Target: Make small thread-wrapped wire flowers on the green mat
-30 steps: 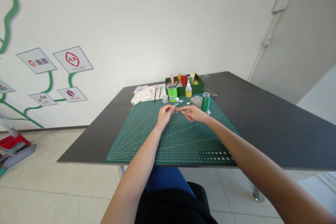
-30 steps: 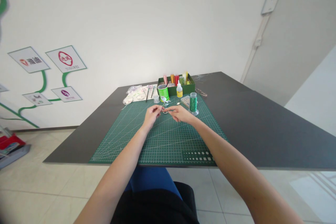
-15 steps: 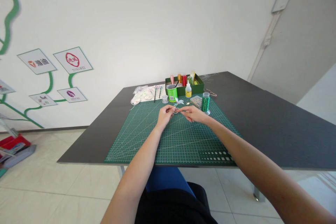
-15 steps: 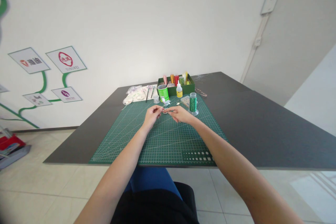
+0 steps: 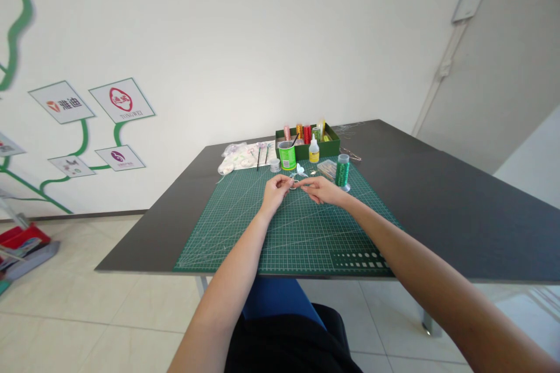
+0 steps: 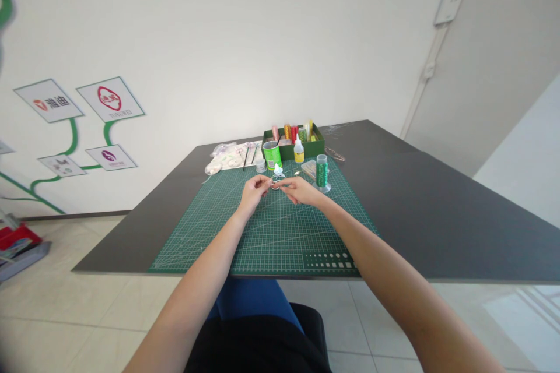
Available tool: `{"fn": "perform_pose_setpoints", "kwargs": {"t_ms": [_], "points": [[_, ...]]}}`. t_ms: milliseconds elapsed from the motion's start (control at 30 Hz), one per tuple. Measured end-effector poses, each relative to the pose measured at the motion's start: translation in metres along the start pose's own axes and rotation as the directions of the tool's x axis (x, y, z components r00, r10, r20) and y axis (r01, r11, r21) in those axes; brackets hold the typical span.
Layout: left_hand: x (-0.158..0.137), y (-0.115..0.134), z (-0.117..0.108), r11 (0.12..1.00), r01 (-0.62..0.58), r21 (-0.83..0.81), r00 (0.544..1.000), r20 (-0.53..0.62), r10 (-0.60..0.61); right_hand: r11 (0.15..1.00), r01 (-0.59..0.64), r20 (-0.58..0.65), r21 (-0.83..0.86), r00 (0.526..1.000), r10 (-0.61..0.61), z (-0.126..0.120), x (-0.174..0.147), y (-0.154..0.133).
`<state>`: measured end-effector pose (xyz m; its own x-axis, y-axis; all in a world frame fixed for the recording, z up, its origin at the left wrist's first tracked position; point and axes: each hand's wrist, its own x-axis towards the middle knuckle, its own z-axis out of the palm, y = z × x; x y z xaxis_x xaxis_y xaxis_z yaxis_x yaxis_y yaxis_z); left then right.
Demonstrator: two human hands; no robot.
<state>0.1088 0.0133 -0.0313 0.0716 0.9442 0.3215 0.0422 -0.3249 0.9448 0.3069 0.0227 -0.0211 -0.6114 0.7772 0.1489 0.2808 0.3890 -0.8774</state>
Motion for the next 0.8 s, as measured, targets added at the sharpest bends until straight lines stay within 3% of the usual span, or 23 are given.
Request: {"fn": "perform_pose_setpoints", "kwargs": {"t_ms": [800], "points": [[-0.0009, 0.0016, 0.0005, 1.0, -0.001, -0.018, 1.0, -0.004, 0.001, 1.0, -0.005, -0.006, -0.015, 1.0, 0.005, 0.0005, -0.0009, -0.0022]]}}
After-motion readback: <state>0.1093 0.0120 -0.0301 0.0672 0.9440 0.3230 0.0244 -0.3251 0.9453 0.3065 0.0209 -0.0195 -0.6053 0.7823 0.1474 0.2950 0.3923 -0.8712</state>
